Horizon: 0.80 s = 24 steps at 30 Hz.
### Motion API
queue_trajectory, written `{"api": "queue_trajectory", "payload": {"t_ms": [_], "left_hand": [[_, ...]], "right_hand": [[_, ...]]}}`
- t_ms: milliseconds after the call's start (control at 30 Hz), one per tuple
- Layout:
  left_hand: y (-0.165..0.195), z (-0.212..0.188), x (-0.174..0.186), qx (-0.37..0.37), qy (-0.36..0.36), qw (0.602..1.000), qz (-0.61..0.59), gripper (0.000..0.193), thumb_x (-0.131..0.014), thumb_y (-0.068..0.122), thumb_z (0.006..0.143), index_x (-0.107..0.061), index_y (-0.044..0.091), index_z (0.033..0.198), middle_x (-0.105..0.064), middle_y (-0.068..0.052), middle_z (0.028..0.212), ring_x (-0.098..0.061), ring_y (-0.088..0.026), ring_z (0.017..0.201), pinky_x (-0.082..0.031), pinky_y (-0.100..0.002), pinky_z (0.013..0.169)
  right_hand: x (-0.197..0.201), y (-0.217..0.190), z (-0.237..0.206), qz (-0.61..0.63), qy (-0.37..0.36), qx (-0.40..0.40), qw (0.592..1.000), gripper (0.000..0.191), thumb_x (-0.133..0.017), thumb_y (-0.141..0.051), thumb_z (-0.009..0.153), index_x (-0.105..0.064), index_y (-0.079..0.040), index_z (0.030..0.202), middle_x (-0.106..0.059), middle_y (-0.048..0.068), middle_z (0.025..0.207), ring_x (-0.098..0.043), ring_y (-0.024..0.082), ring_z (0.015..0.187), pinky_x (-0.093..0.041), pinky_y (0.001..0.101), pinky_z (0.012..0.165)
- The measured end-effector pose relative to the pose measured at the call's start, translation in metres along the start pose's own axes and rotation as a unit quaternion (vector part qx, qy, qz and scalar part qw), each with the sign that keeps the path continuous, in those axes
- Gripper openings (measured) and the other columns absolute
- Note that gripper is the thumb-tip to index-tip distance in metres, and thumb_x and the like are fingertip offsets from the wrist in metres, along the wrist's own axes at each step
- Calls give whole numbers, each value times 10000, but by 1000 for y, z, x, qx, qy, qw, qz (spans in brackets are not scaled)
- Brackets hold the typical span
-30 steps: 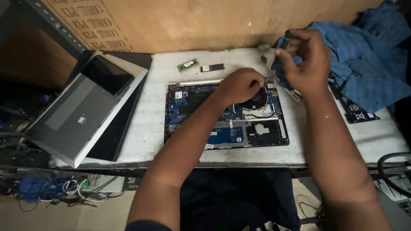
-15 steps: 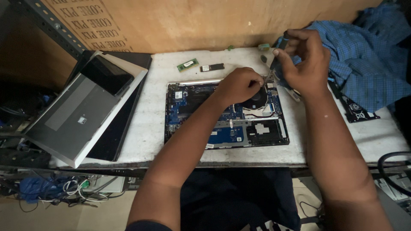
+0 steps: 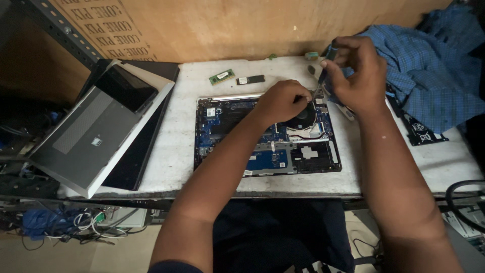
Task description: The person repairs a disassembled laptop on a workbench, using a screwdriver to unscrew and pry components on the exposed motherboard. They remove a RAM module from its slot, set it on the bench, and continue loosening and adjusting parts on the board by hand and with the screwdriver.
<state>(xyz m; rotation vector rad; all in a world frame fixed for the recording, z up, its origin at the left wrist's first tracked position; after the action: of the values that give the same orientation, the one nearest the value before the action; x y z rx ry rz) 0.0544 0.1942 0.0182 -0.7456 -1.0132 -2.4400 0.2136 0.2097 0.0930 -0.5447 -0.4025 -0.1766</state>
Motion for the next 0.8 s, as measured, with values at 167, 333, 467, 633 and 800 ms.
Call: {"api": "queue_trajectory", "payload": {"t_ms": [167,333,467,633,800], "left_hand": [[-3,0,-2,8,-9,1000,-10,101,-701,129,846,-785,98,891,-747,-105,881,-714,-301,857,-564,-404,800],[-4,-1,-2,13,-10,1000,-8,105,-701,128,842,-787,97,893,-749,-103,884,-712,-297,860,-563,-402,799],[-5,-2,-3,20,-11,1000,-7,98,-700,123,841,-777,92,894,-743,-108,884,-708,-301,858,-561,-402,791],[2,-1,3,12,2,1000,-18,106,-699,115,853,-737,90,949,-723,-109,906,-706,-312,879,-562,-406,803],[31,-6,32,1,76,996,37,179,-696,106,826,-701,112,1005,-706,-97,956,-688,-324,921,-555,-415,792]], "right_hand": [[-1,1,0,-1,0,-7,1000,362,-824,39,1024,-565,74,1274,-722,174,1105,-743,193,1045,-618,302,918],[-1,2,0,-12,-2,-8,1000,364,-835,26,1022,-571,68,1269,-716,163,1090,-741,188,1029,-620,302,918],[-1,-1,1,-11,-8,-6,1000,382,-865,-1,1011,-566,54,1242,-719,151,1090,-738,183,1018,-615,295,909],[-3,-3,5,10,-16,-9,1000,494,-928,-40,948,-536,31,1240,-681,139,1012,-683,167,895,-574,283,801],[-7,-6,-3,49,-46,51,996,377,-732,117,979,-483,80,1260,-662,188,1231,-660,208,1081,-565,338,935]]}}
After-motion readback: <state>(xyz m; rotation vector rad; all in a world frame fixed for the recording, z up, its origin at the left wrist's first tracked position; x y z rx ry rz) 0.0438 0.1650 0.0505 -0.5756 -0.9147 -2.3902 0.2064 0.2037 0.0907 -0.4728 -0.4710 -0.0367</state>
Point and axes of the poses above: each hand's wrist, its own z-axis towards the middle knuckle, its own x-axis out of the back of the hand, y = z × x, the point moved 7 cm from there along z, towards the middle knuckle
